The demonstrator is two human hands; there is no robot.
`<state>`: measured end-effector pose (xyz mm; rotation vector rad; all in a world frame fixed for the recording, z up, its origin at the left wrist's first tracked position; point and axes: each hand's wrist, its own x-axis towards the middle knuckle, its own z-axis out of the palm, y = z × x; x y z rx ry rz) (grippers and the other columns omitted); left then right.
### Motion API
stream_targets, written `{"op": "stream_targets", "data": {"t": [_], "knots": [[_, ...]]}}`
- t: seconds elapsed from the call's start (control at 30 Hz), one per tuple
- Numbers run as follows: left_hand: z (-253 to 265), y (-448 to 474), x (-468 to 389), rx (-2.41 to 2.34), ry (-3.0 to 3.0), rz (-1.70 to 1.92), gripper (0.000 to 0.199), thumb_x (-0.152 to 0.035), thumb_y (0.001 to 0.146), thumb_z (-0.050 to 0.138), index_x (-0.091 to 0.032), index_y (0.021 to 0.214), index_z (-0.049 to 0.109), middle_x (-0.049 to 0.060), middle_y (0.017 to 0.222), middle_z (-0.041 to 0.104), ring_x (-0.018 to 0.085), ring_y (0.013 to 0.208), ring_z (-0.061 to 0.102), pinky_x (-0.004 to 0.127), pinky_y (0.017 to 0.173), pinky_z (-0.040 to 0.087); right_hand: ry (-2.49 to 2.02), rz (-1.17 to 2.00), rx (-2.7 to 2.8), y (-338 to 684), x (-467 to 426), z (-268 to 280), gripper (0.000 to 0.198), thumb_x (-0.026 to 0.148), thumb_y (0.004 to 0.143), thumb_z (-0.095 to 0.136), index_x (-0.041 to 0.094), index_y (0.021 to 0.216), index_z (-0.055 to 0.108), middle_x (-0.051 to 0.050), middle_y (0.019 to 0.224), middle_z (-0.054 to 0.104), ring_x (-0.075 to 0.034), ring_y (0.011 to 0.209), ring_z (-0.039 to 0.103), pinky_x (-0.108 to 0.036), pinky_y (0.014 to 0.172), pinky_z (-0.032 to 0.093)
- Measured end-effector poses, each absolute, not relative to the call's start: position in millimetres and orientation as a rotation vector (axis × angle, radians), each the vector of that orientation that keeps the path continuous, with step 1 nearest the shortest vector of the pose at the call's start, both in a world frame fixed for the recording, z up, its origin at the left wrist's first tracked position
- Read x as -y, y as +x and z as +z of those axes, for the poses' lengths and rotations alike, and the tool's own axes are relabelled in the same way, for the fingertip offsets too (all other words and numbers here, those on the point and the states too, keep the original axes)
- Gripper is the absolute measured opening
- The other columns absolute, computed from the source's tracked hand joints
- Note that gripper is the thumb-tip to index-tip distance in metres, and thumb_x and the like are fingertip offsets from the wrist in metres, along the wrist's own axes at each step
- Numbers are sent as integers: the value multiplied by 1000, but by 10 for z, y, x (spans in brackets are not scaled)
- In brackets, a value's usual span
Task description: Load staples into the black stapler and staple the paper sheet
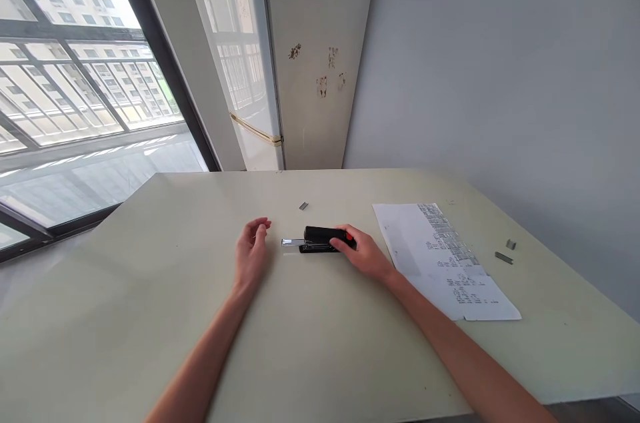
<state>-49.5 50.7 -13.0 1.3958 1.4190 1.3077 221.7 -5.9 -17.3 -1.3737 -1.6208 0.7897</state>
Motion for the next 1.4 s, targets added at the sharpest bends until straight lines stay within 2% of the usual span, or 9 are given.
{"op": "stream_targets", "data": {"t": [0.1,0.2,0.37,0.47,0.57,0.7,0.97,1.17,1.4], "knots": [[-116,-456,-467,-1322,1353,1269,39,-52,102,55,-24,124,68,9,139,68,27,136,58,43,119,40,-1382,711,1651,2195,93,-159,38,59,91,69,25,110,73,-4,99,77,-23,86,68,-35,77,56],[-101,-409,-436,-1233,1260,1238,40,-56,102,58,-27,127,69,7,149,63,26,146,50,43,127,30,-1389,597,1637,2144,127,-182,30,51,92,71,25,108,72,-5,99,76,-24,87,67,-39,80,57],[-86,-292,-417,-1026,1019,1191,56,-60,108,36,-17,132,62,20,148,62,29,140,60,48,119,48,-1140,184,1703,2038,228,-181,19,29,100,65,28,119,70,-9,113,75,-28,110,67,-46,93,58],[-46,-251,-382,-782,764,1105,61,-53,110,29,-6,134,60,27,143,64,34,137,62,53,114,52,-947,-76,1819,1961,300,-156,35,13,100,60,33,127,69,-8,121,74,-27,120,66,-49,100,59],[-7,-247,-336,-563,466,1058,57,-44,111,30,-3,144,54,27,148,61,33,143,57,52,115,51,-921,-171,1910,1885,356,-151,43,6,98,60,37,125,71,-5,120,75,-25,119,67,-47,100,59],[3,-239,-296,-544,373,1036,54,-37,112,30,-3,146,53,25,149,61,30,143,58,46,116,51,-892,-235,1949,1840,386,-182,46,3,96,62,38,124,72,-4,120,75,-23,116,67,-44,98,60],[-12,-205,-253,-557,352,984,49,-36,112,32,-4,130,65,21,146,64,29,134,65,42,114,53,-860,-307,1952,1849,393,-160,36,5,98,64,35,115,74,-4,116,76,-23,114,67,-42,96,60],[-68,-214,-312,-587,387,959,47,-31,112,34,-2,124,69,24,131,72,28,119,73,39,105,58,-870,-373,1900,1865,382,-114,35,4,97,64,33,114,74,-3,111,77,-22,112,69,-40,94,58],[-32,-156,-256,-619,528,927,27,-19,107,55,-2,115,76,21,118,77,25,107,76,31,98,59,-882,-406,1887,1879,364,-76,37,2,96,65,33,115,72,-2,110,77,-21,110,70,-40,92,57]]}}
